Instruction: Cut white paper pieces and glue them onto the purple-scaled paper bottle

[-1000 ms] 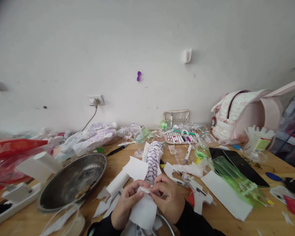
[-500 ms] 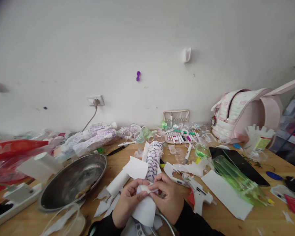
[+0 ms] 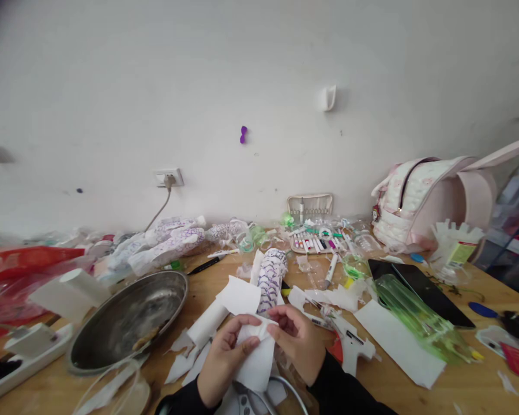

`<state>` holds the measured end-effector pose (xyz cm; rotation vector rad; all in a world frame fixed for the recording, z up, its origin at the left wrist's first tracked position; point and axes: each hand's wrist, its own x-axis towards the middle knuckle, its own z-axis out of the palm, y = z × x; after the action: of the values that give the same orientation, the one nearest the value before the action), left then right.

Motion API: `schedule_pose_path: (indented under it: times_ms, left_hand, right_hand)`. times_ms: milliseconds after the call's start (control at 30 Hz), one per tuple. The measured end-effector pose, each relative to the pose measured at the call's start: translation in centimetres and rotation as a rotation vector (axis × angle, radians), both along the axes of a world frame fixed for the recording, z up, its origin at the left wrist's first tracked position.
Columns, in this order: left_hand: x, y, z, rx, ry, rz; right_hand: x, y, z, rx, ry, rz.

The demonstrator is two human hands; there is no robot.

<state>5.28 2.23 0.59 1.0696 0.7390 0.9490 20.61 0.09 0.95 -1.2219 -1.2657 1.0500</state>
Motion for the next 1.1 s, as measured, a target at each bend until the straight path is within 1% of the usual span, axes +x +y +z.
schedule_pose_path:
  times_ms: [100, 167, 333, 467, 600, 667, 733, 833, 900, 933, 1000, 1033, 1100]
  left_hand:
    - [0.1, -0.2, 0.0, 0.049, -0.009, 0.020]
    - [0.2, -0.3, 0.1, 0.027, -0.031, 0.002]
    - [0.2, -0.1, 0.1, 0.008, -0.051, -0.047]
    - [0.1, 0.1, -0.2, -0.017, 0.007, -0.095]
    - [0.1, 0.4, -0.2, -0.076, 0.071, -0.084]
    - [-0.1, 0.7, 0.0, -0.049, 0.095, -0.099]
    - [-0.4, 0.9, 0.2, 0.034, 0.143, -0.157]
    - [-0.7, 1.1, 0.5, 0.153, 0.214, -0.358]
    - [-0.7, 0.9, 0.6, 0.165, 0.220, -0.463]
    - [-0.6, 0.7, 0.7, 0.167, 0.217, -0.487]
    - [-0.4, 0.4, 0.7, 0.183, 0.214, -0.492]
    - [-0.3, 0.2, 0.6, 0.191, 0.207, -0.473]
    - [-0.1, 0.2, 0.3, 0.168, 0.168, -0.362]
  right_hand:
    - [-0.1, -0.1, -0.1, -0.119, -0.044, 0.064]
    - [-0.1, -0.3, 0.1, -0.116, -0.131, 0.065]
    - [0.0, -0.5, 1.0, 0.045, -0.358, 0.023]
    - [0.1, -0.5, 1.2, 0.149, -0.489, 0.026]
    - [0.0, -0.5, 1.0, 0.206, -0.585, 0.007]
    - [-0.1, -0.5, 1.0, 0.223, -0.597, -0.017]
    - [-0.1, -0.5, 1.0, 0.240, -0.568, -0.057]
    - [0.1, -0.5, 1.1, 0.265, -0.490, -0.097]
    - [0.2, -0.6, 1.0, 0.288, -0.483, -0.065]
    - [0.1, -0.6, 1.0, 0.302, -0.494, -0.036]
    - [0.0, -0.6, 0.8, 0.331, -0.529, 0.009]
    - [-0.1, -0.7, 0.8, 0.342, -0.548, 0.010]
    - [-0.3, -0.6, 1.0, 0.349, -0.588, -0.037]
